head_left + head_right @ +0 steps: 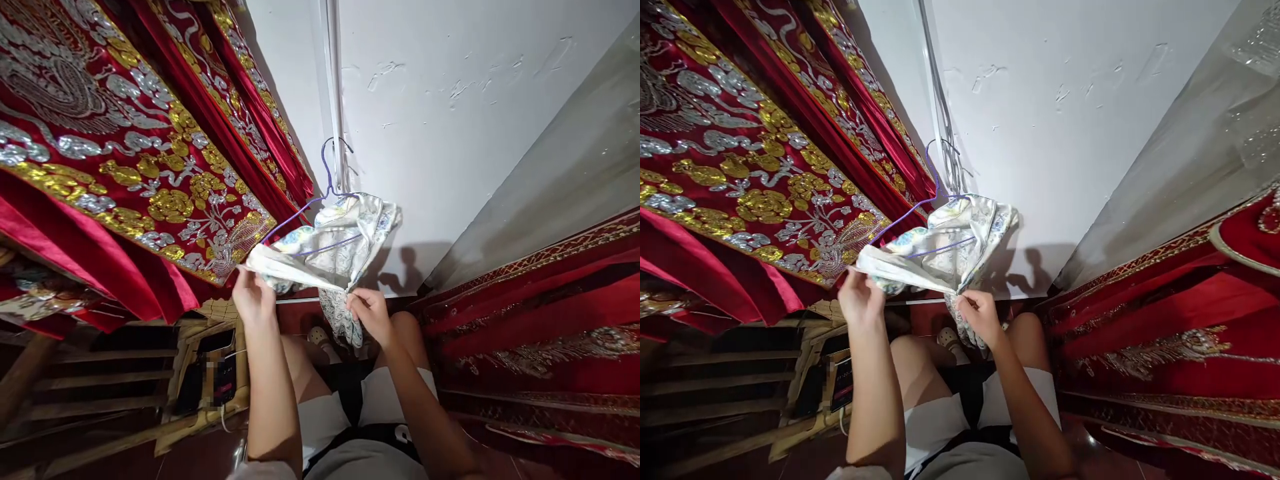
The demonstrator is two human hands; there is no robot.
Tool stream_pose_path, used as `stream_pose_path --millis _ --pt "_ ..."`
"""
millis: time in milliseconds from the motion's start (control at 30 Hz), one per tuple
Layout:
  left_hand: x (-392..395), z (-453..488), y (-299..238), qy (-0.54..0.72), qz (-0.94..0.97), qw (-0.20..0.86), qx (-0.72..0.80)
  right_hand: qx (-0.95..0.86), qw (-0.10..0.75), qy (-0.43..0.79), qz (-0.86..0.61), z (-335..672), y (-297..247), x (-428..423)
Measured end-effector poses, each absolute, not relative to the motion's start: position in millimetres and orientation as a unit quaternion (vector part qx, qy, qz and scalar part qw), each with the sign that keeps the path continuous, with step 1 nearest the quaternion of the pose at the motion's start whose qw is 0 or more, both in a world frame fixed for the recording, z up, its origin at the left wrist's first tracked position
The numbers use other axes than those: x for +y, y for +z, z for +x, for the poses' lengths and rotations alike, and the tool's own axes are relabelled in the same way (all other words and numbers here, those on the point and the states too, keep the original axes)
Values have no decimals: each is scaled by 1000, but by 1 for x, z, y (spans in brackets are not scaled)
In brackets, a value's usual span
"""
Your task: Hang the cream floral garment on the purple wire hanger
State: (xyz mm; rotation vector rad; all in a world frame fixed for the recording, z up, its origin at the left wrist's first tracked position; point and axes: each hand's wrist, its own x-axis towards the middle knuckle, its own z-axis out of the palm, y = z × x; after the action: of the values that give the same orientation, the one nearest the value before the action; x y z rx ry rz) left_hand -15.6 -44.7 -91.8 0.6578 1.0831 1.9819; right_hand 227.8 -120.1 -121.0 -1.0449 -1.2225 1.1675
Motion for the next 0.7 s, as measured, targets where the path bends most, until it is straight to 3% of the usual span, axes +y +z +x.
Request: stream_pose_path --millis 100,200,400,467,533,700 --pt "-53 1 -141 724 151 501 449 -490 546 518 -440 226 -128 -132" --pt "-68 33 -168 702 160 527 451 -491 529 525 -451 238 -138 -135" --pt "-100 88 -130 673 368 514 384 -541 488 441 -524 267 -142 -121" --pt "-113 106 -105 614 501 495 357 -524 511 437 -523 269 -131 -113" --pt "-124 120 -85 529 649 438 327 -487 509 508 -496 270 -113 -106" --pt "-122 115 -61 511 760 259 305 -462 381 666 -445 273 -58 -102"
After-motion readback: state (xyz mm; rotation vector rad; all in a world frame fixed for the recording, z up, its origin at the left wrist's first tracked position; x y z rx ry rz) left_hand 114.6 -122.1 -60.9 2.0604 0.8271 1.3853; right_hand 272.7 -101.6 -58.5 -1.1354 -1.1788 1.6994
